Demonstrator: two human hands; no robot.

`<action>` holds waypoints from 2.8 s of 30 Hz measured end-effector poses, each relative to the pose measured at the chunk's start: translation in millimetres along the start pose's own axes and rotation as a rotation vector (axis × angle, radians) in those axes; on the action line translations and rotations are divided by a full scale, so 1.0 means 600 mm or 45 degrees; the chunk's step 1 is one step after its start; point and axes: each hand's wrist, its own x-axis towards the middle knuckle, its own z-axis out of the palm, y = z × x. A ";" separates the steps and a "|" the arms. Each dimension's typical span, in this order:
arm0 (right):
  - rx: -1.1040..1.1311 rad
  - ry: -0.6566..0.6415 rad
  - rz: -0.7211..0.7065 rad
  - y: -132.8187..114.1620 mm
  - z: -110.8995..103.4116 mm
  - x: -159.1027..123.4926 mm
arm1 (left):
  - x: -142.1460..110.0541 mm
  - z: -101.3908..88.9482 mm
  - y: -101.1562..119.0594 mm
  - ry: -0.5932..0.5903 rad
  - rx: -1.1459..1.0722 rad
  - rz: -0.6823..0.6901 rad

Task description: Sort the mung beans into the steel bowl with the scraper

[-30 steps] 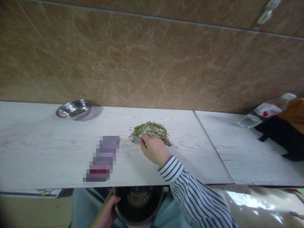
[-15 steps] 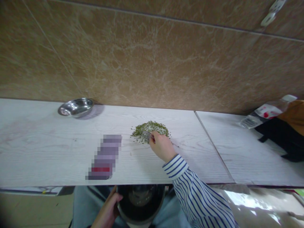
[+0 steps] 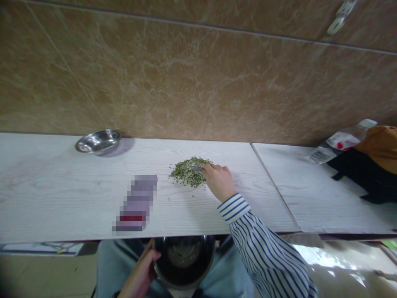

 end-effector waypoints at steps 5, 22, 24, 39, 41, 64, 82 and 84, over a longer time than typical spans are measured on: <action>-0.042 -0.043 -0.062 0.000 0.008 -0.006 | -0.009 0.002 -0.002 0.029 0.010 0.004; -0.089 -0.023 -0.128 0.014 0.006 -0.071 | -0.005 -0.005 -0.014 -0.035 0.018 0.007; -0.090 -0.006 -0.141 0.013 0.003 -0.080 | -0.007 -0.002 -0.014 -0.058 0.013 0.011; -0.109 0.131 -0.094 0.025 -0.009 -0.131 | -0.009 0.003 -0.015 -0.068 0.076 -0.046; -0.103 0.155 -0.067 0.031 -0.015 -0.140 | -0.012 0.006 -0.013 -0.068 0.080 -0.047; -0.102 0.099 -0.024 0.048 -0.022 -0.190 | -0.007 0.008 -0.021 -0.085 0.119 -0.040; -0.110 0.105 0.008 0.035 -0.014 -0.180 | -0.007 0.009 -0.015 -0.075 0.090 -0.042; -0.098 0.087 -0.003 0.034 -0.015 -0.181 | -0.007 0.010 -0.014 -0.076 0.085 -0.047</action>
